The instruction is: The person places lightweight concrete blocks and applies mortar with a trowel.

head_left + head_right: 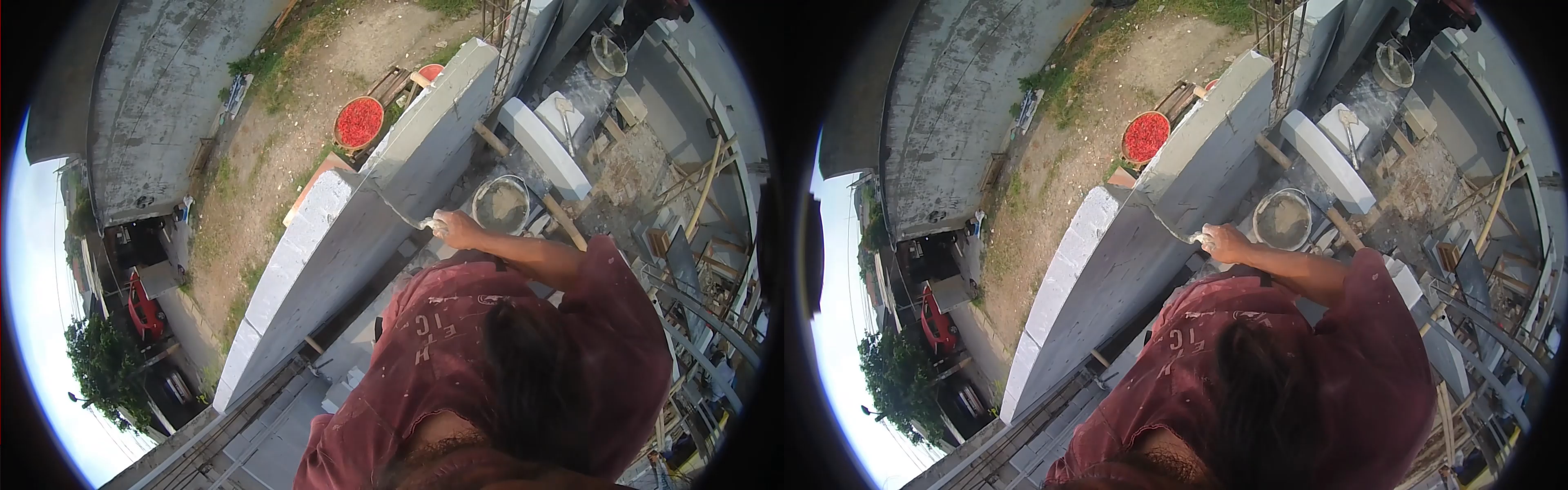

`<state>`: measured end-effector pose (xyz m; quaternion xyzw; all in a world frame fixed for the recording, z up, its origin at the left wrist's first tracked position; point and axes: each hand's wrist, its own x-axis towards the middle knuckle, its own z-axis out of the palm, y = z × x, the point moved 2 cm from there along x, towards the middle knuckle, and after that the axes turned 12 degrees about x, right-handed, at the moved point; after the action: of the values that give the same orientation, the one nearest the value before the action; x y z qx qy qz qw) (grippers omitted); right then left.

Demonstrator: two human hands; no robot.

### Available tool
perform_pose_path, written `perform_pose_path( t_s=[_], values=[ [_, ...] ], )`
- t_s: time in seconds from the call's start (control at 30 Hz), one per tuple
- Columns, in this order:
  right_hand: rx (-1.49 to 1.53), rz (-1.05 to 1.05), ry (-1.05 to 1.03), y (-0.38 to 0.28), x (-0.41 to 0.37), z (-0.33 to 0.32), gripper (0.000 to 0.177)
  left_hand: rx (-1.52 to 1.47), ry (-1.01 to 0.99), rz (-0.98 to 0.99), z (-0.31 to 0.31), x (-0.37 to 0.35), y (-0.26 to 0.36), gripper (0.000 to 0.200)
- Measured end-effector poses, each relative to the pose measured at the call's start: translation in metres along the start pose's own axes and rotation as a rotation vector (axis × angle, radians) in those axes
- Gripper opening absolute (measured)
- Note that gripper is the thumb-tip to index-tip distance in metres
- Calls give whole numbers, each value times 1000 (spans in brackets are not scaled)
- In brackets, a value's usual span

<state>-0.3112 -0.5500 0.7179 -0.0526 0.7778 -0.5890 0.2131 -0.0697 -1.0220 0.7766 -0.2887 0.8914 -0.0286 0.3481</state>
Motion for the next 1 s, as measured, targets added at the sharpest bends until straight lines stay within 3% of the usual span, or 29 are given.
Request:
perform_pose_path(
  t_s=[0.1, 0.17, 0.27, 0.33, 0.53, 0.57, 0.63, 0.7, 0.8, 0.87, 0.97, 1.0],
  values=[
    [-4, 10, 76, -11, -9, -19, 26, -19, 9, -5, 2, 9, -6, 100],
    [56, -73, 142, -7, 16, -20, 26, -28, 19, -6, -7, 13, -3, 100],
    [173, 38, 149, -18, 73, -22, 27, -36, 41, -18, -20, 16, -6, 100],
    [62, 73, -28, -27, 109, -21, 30, -38, 56, -30, -29, 16, -10, 100],
    [-170, -215, -87, -37, 204, -27, 39, -52, 101, -67, -53, 22, -23, 100],
    [-165, -215, -86, -49, 213, -32, 39, -50, 105, -70, -55, 23, -25, 100],
    [-160, -172, -316, -61, 236, -41, 40, -50, 118, -70, -63, 30, -26, 100],
    [-142, -199, -288, -60, 249, -37, 39, -51, 125, -75, -68, 34, -28, 100],
    [56, -184, -305, -55, 249, -35, 37, -56, 123, -76, -72, 38, -26, 100],
    [455, -204, -252, -57, 233, -35, 33, -55, 115, -74, -71, 40, -26, 100],
    [415, -200, -92, -62, 206, -45, 30, -61, 101, -73, -71, 42, -23, 100],
    [451, 49, -78, -63, 189, -49, 30, -63, 94, -73, -68, 42, -24, 100]
  ],
)
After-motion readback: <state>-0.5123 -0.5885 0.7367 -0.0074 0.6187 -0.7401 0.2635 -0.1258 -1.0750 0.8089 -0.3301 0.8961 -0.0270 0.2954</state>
